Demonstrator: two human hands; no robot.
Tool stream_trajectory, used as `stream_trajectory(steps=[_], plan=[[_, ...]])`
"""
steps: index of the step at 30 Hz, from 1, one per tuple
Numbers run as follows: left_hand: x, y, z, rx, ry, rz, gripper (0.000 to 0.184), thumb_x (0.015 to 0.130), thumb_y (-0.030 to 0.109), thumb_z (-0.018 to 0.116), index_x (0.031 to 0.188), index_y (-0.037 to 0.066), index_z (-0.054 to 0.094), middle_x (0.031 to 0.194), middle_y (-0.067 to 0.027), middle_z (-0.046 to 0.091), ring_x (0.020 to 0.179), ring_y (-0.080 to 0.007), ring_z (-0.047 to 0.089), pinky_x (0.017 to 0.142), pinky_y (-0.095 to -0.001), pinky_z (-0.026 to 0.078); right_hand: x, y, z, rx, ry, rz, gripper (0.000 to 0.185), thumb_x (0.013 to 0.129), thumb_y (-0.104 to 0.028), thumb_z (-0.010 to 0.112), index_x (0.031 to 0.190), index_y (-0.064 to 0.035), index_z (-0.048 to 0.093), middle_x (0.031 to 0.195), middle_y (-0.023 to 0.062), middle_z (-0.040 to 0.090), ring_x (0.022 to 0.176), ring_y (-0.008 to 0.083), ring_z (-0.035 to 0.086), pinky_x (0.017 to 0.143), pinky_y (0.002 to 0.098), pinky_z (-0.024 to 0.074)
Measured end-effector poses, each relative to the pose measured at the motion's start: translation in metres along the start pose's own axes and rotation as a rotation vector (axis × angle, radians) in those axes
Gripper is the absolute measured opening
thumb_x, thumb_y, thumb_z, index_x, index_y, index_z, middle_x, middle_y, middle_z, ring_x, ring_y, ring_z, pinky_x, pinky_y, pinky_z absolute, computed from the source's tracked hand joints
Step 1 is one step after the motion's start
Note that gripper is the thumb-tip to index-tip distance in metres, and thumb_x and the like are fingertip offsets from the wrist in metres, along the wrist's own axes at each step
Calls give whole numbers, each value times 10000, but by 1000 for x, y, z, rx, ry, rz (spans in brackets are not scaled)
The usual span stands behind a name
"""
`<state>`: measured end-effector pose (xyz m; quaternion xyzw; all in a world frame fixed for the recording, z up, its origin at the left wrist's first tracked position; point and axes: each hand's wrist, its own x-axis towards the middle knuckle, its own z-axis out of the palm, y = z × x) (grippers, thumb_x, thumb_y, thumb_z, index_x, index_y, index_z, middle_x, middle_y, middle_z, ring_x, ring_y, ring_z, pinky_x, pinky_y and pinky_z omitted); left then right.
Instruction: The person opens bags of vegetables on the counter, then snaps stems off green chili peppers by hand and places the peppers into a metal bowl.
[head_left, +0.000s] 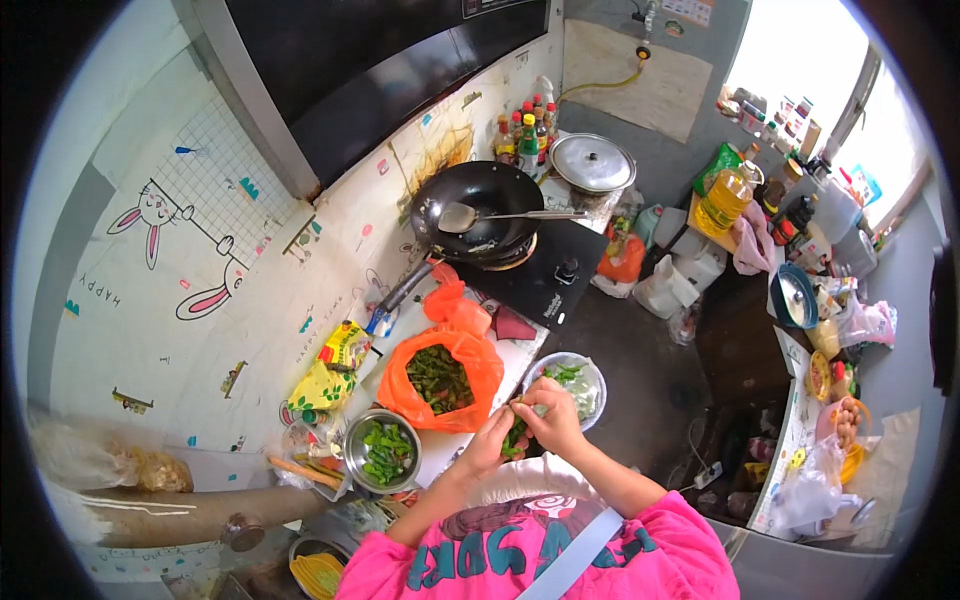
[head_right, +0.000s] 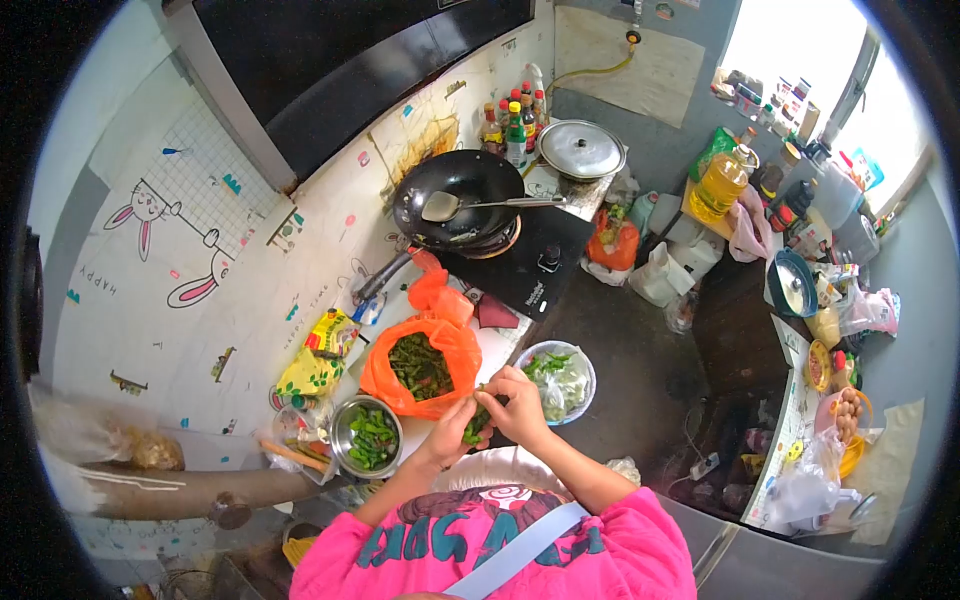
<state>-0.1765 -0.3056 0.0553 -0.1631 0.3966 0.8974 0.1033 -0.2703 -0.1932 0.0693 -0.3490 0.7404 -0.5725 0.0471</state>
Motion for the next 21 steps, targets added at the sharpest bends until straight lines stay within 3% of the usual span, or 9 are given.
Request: stream_trajectory(steps=[2,14,17,20,21], plan=[[-1,-3,-3,-45,13,-15,233,945,303,319,1045,117,417,791,-31,476,628,-118,472,524,-244,393,1,2,2,-38,-1,-41,78,654,-54,669,684,-9,613,694,93,533,659,248,517,607,325,417],[17,-21,-25,-332,67,-173,219,933,310,361,1014,121,438,808,-40,490,635,-134,472,513,-247,390,18,20,2,-253,-77,-335,76,622,-73,667,684,-58,625,687,36,548,643,224,518,594,336,402],[25,-19,-22,-284,94,-162,219,932,302,369,1026,117,440,808,-37,494,647,-131,480,511,-248,396,14,35,0,-189,-48,-243,76,647,-46,660,718,-46,635,734,64,570,661,240,547,591,329,432],[38,-16,-16,-150,123,-148,210,932,289,378,1029,116,445,804,-30,503,651,-115,489,513,-245,412,9,43,1,-16,18,-19,87,688,-26,636,771,-55,636,771,97,586,696,237,575,606,301,452],[43,-19,-17,-91,130,-144,197,931,285,383,1018,121,451,801,-24,509,650,-104,494,515,-242,422,5,44,-3,88,-34,178,68,770,-33,585,824,-34,626,796,80,603,729,174,582,630,266,455]])
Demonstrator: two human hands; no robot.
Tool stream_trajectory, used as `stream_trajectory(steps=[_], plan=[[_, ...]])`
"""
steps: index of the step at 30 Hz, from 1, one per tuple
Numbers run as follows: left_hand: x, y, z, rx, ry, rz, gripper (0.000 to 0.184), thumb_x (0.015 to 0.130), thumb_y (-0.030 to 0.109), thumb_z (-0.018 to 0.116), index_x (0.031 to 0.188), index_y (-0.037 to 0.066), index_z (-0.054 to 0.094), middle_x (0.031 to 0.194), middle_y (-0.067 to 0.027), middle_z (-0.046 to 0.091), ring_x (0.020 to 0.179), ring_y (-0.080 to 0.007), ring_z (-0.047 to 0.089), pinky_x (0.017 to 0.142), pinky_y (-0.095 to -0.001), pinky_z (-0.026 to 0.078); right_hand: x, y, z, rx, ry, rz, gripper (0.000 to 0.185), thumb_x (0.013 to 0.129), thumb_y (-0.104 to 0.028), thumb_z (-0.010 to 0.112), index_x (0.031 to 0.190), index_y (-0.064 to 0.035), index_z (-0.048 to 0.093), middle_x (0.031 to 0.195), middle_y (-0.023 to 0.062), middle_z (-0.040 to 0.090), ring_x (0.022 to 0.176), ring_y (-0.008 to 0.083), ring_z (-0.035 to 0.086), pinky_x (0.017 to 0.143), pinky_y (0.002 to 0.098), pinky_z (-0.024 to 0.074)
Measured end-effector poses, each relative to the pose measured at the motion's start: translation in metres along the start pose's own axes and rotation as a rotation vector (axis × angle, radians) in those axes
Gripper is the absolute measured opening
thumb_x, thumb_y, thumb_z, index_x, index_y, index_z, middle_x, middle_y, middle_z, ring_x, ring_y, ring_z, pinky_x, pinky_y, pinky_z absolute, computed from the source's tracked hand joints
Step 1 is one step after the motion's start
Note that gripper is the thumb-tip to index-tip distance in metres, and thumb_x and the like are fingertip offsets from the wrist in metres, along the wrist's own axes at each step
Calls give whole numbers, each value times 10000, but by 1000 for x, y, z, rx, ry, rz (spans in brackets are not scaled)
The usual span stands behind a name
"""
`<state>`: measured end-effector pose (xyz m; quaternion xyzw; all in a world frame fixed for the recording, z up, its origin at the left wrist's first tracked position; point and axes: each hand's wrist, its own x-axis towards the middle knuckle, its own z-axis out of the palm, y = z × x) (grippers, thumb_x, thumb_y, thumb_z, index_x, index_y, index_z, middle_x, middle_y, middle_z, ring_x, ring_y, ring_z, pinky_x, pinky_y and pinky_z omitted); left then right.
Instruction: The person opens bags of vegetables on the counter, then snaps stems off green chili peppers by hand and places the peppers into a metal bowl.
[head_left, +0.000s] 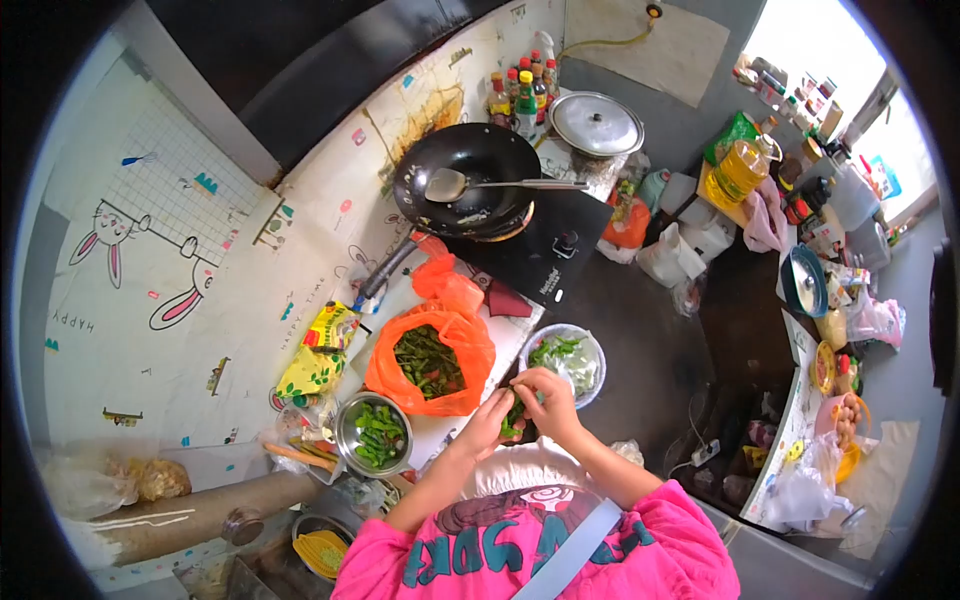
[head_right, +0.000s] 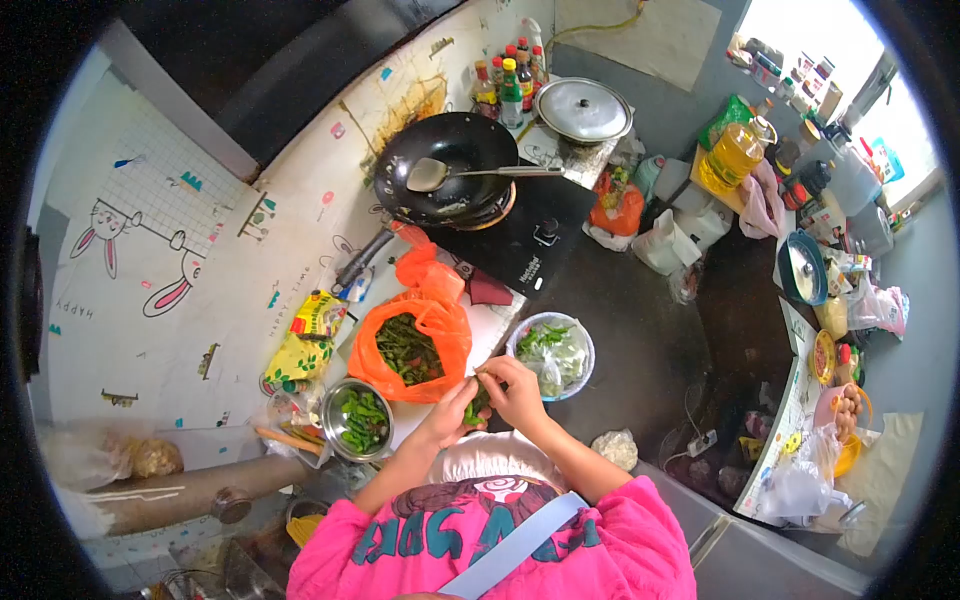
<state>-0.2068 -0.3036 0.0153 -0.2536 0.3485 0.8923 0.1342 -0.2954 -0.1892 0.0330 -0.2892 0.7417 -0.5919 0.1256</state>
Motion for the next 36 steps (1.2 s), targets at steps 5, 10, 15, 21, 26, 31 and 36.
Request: stream_trajectory(steps=[5,10,15,21,26,31,36], plan=[[21,-10,-8,70,50,-43,231,941,266,356,1075,103,449,839,-39,533,673,-106,518,557,-248,468,-13,53,-6,499,127,498,216,871,-90,479,1051,12,540,808,25,598,665,63,514,613,191,428],[26,-11,-11,8,73,-68,256,939,248,361,1123,94,450,918,-66,559,764,-139,571,614,-279,505,-17,111,-28,700,187,684,263,885,-115,456,1101,32,488,809,42,597,621,52,492,565,169,415],[29,-15,-23,-142,44,-38,278,937,215,360,1168,76,426,986,-94,557,856,-191,583,697,-323,515,-15,157,-31,772,502,1171,331,898,-235,449,1129,-1,411,1085,117,481,813,191,558,638,280,494],[13,-8,-40,-271,41,43,306,912,128,401,1209,57,390,1106,-116,520,1026,-228,531,843,-369,469,-27,151,-7,811,183,1084,320,882,-219,477,1129,-20,430,1079,84,493,903,227,564,706,348,472],[-6,-5,-62,-386,93,140,316,895,93,411,1210,57,402,1142,-125,511,1045,-233,521,877,-395,453,-2,89,24,770,-123,959,257,914,-177,410,1077,-8,511,1039,101,576,903,196,582,731,305,472],[-28,-10,-91,-438,171,279,327,887,90,433,1211,57,408,1124,-118,523,1035,-230,526,890,-406,438,8,40,64,693,-428,825,273,916,-184,409,1112,-24,512,1043,72,577,947,162,557,764,269,438],[-54,-18,-126,-470,255,384,319,853,47,458,1171,40,435,1134,-124,523,1054,-255,515,886,-410,433,-6,29,103,612,-626,787,326,904,-195,448,1199,-63,484,1074,15,562,952,117,539,773,244,415]])
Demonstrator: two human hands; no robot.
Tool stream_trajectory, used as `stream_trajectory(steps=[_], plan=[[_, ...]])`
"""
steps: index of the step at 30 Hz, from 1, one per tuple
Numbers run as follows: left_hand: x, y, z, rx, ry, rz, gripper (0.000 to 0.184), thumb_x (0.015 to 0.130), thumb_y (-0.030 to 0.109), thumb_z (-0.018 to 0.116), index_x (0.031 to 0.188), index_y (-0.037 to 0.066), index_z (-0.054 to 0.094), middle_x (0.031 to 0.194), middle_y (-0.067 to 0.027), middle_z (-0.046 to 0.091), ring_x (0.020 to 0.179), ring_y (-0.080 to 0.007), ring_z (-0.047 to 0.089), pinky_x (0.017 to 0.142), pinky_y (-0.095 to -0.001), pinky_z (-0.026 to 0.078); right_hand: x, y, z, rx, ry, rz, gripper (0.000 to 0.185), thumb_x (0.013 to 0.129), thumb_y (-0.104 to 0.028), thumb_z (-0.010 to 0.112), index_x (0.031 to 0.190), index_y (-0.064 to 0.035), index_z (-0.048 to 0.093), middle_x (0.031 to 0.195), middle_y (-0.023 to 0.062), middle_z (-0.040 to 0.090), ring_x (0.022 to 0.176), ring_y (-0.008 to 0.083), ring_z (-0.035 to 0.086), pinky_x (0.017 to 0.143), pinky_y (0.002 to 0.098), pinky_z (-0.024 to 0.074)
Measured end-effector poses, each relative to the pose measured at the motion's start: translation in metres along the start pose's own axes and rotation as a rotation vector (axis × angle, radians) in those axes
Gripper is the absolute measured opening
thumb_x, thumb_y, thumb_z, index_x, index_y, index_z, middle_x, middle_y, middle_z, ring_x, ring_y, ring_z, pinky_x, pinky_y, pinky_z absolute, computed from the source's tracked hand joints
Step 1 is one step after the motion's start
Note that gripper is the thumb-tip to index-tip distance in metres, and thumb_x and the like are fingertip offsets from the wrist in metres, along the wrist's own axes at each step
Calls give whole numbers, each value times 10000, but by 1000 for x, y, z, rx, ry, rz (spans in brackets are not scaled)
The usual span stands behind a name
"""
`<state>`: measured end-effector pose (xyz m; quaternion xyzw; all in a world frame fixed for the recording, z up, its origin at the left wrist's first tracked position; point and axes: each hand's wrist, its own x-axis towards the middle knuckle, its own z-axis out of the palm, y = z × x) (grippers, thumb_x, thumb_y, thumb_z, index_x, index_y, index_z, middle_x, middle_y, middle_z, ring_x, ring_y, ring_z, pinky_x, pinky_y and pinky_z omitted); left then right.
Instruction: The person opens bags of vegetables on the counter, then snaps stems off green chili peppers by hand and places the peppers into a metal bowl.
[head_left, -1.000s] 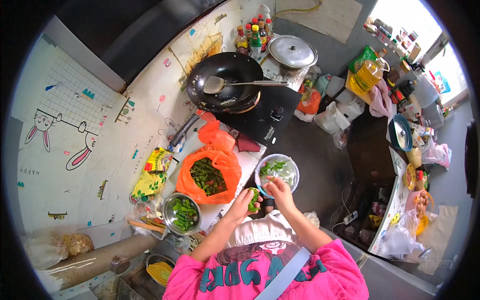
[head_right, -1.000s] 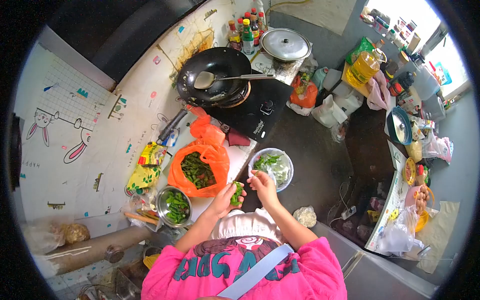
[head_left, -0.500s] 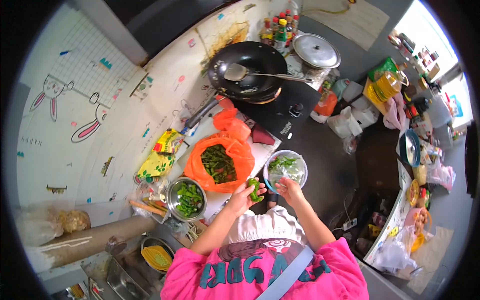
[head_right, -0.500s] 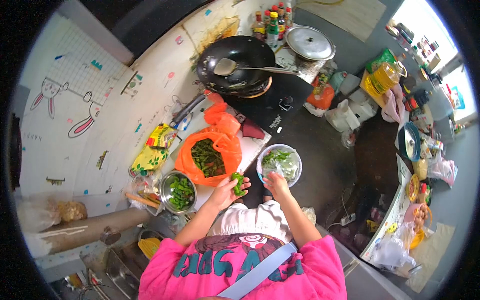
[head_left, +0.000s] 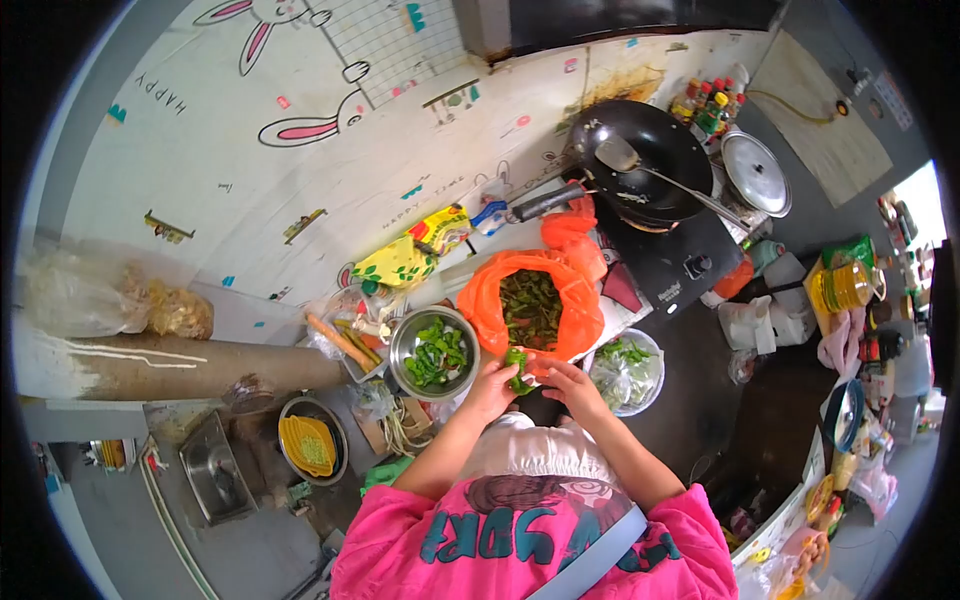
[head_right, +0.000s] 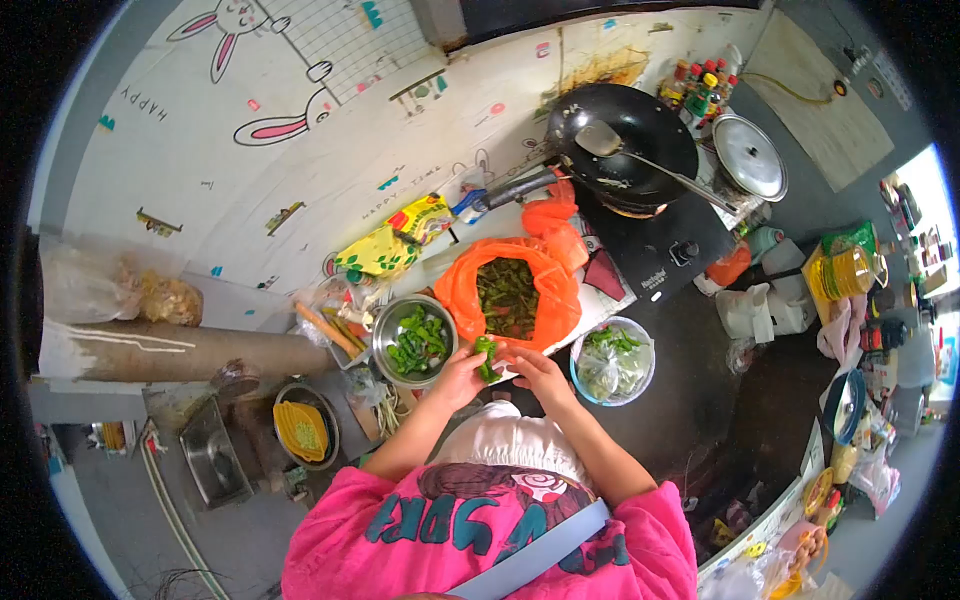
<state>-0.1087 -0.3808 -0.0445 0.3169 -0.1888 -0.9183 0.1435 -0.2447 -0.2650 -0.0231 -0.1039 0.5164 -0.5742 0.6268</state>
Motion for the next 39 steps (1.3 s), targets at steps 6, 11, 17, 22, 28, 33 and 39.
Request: stream_trajectory(steps=[6,11,17,22,28,33,39], plan=[[-8,15,-70,-132,215,160,288,793,31,504,1080,48,495,1015,-120,581,923,-246,561,796,-375,457,9,18,21,-105,-67,120,345,894,-192,472,1196,-27,460,1156,34,503,993,143,519,808,272,430],[-9,44,-113,100,440,335,342,807,60,523,1144,49,466,1134,-132,522,1029,-256,508,852,-372,410,21,20,25,-119,-26,89,349,890,-172,487,1182,18,463,1122,81,523,923,160,551,758,272,462],[12,52,-114,1485,719,817,562,735,79,592,1248,24,369,1251,-211,390,1141,-359,388,972,-428,281,28,22,19,-433,15,48,299,868,-165,516,1117,1,520,1117,91,529,938,181,552,730,270,465],[36,54,-41,1725,198,874,275,745,33,543,1019,20,556,1067,-131,550,1098,-330,446,952,-419,324,35,24,10,-810,148,-249,294,795,-131,577,1064,-14,556,1125,146,522,992,281,528,798,331,441],[80,32,-27,2009,-3,712,230,770,70,497,982,62,588,1024,-63,579,1035,-237,505,944,-460,319,39,-3,7,-1439,414,-475,482,696,-136,634,1157,-88,503,1337,123,320,1224,324,300,920,508,297],[102,24,-26,2249,12,467,319,741,97,542,1060,98,550,1085,-78,545,1048,-250,490,969,-505,263,55,1,-9,-1676,472,-210,551,749,-254,586,1260,-141,414,1401,96,206,1279,331,204,975,597,179],[99,21,-23,2320,102,577,565,599,191,720,1121,113,517,1064,-105,516,1058,-318,447,973,-528,226,67,14,-30,-1681,483,-47,588,757,-345,579,1284,-167,389,1357,111,288,1264,363,218,983,606,154]])
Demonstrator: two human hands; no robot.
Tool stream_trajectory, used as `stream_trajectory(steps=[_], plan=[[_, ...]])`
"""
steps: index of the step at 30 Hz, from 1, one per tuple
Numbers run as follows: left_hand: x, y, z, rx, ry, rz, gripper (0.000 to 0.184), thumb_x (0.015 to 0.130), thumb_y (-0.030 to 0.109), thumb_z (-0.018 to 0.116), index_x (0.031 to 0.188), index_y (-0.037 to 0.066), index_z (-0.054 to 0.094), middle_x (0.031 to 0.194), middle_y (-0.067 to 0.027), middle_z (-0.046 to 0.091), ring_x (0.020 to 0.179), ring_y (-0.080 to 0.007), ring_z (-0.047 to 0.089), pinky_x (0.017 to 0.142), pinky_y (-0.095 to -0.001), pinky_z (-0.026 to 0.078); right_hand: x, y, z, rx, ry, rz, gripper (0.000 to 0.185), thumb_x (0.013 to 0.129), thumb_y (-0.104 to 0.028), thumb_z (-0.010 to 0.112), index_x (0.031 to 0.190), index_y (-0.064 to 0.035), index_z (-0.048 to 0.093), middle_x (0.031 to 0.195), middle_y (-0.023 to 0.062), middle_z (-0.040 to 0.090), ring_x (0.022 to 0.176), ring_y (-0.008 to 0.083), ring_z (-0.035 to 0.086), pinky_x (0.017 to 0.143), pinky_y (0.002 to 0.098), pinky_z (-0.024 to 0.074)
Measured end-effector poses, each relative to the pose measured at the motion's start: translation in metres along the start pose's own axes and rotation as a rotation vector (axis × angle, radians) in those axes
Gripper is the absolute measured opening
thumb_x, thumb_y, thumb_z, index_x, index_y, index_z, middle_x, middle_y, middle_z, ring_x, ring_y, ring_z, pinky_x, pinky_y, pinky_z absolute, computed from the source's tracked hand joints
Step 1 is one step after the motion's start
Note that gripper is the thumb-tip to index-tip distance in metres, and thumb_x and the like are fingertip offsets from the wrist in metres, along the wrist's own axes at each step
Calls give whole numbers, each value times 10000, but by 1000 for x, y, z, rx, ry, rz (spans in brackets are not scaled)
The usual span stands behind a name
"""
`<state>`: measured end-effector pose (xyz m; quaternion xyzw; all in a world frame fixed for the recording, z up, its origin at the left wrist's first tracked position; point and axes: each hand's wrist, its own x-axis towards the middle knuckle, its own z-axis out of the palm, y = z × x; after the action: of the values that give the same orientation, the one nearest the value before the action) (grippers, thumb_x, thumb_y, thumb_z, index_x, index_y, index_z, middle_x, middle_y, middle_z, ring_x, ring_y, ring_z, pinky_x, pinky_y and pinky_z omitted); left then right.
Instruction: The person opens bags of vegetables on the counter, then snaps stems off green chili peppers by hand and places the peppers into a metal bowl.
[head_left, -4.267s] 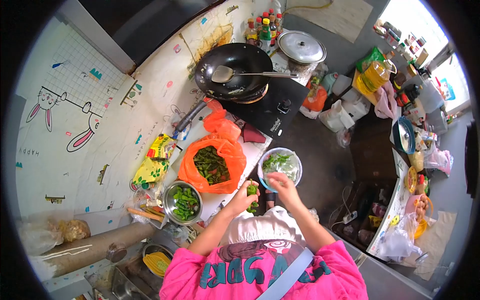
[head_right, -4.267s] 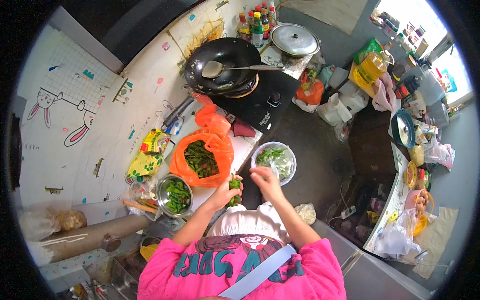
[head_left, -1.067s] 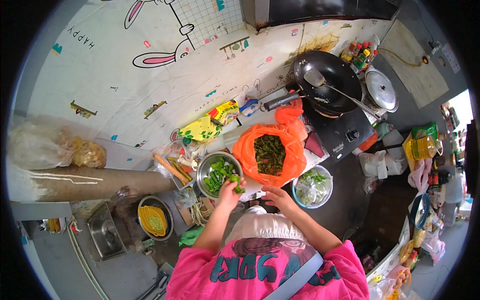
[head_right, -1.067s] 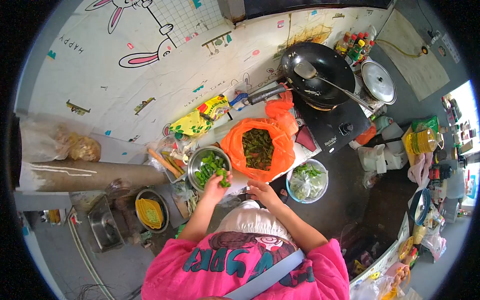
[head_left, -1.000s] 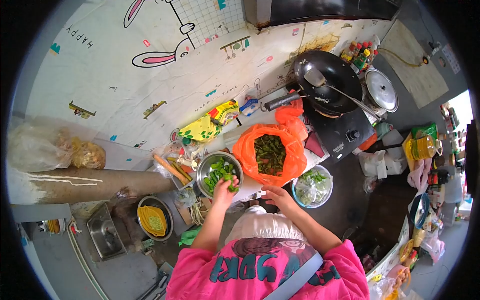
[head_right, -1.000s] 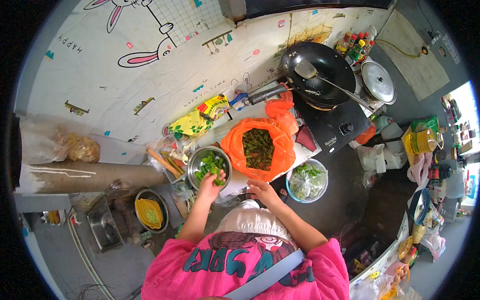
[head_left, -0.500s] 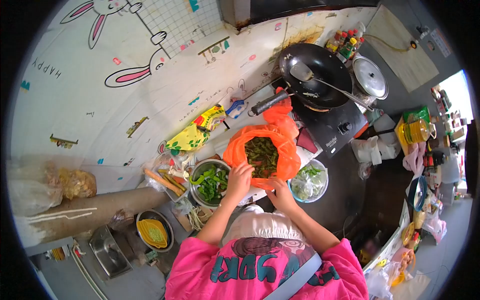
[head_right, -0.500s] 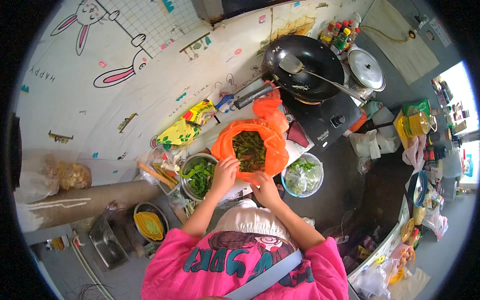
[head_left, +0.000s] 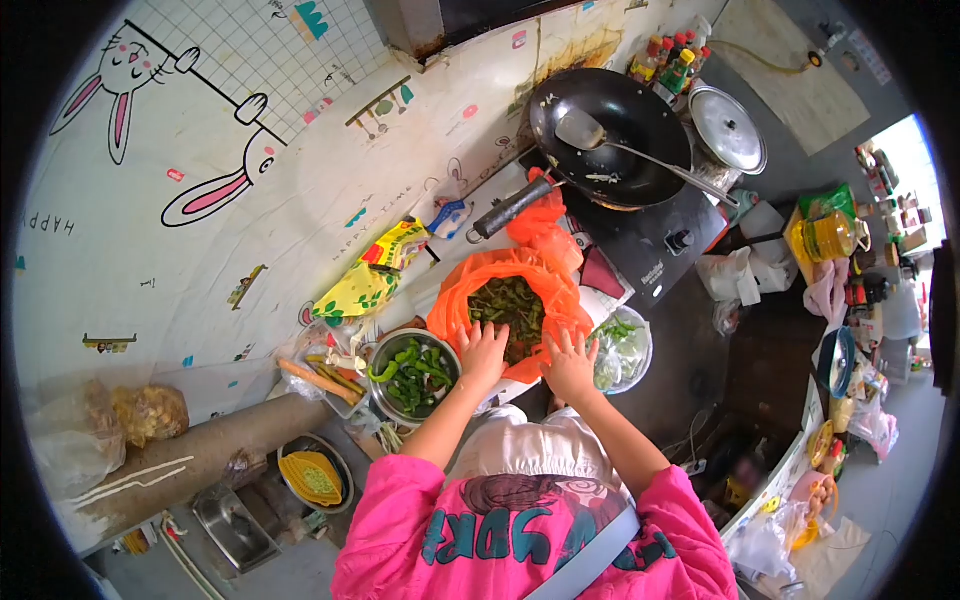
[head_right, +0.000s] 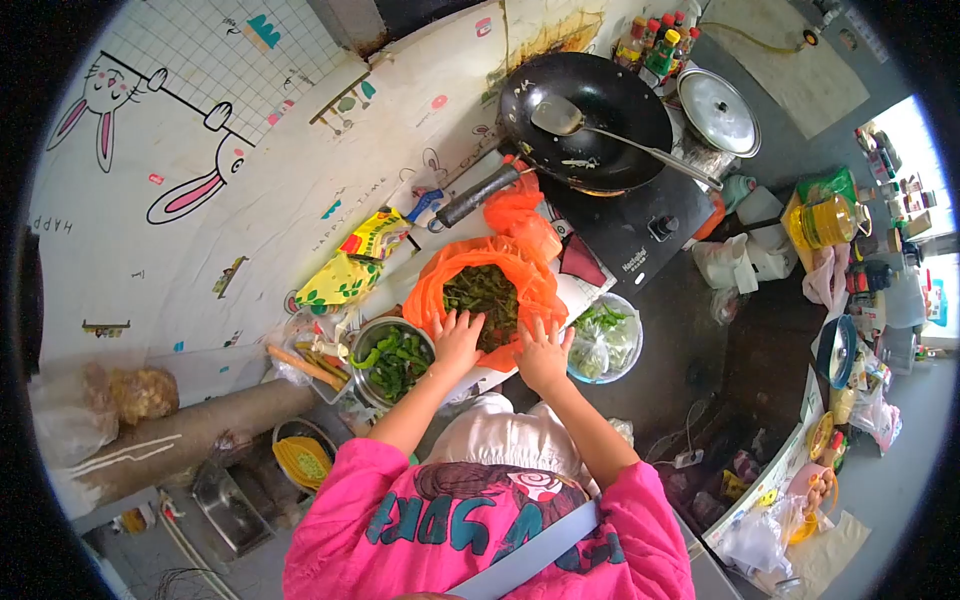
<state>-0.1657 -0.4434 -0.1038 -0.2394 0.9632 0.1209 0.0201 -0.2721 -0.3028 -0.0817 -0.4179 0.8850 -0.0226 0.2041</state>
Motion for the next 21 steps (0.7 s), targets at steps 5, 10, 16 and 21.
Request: stream_trajectory(steps=[5,10,16,21], plan=[[15,7,16,-31,-74,71,424,645,200,671,1051,128,572,954,-83,540,973,-280,473,944,-500,266,2,2,-3,-5,-88,25,588,798,-394,521,1317,-182,344,1372,99,281,1275,343,211,1000,602,91],[20,1,49,-9,1,176,198,736,170,523,887,146,649,811,-63,553,887,-252,491,854,-407,360,2,6,-1,19,-73,10,580,796,-390,525,1309,-179,355,1353,99,303,1262,338,237,998,602,105],[17,-15,56,-140,-23,172,245,634,109,640,876,146,658,867,-50,575,897,-254,504,775,-361,427,-1,8,-1,49,-37,-11,576,784,-366,543,1296,-167,370,1335,116,316,1255,348,243,986,605,151],[11,-17,27,-431,22,57,192,674,74,625,865,83,642,889,-85,582,838,-290,546,733,-366,462,-5,7,-3,67,-39,-7,581,777,-344,558,1293,-150,373,1344,108,305,1253,341,245,988,604,148]])
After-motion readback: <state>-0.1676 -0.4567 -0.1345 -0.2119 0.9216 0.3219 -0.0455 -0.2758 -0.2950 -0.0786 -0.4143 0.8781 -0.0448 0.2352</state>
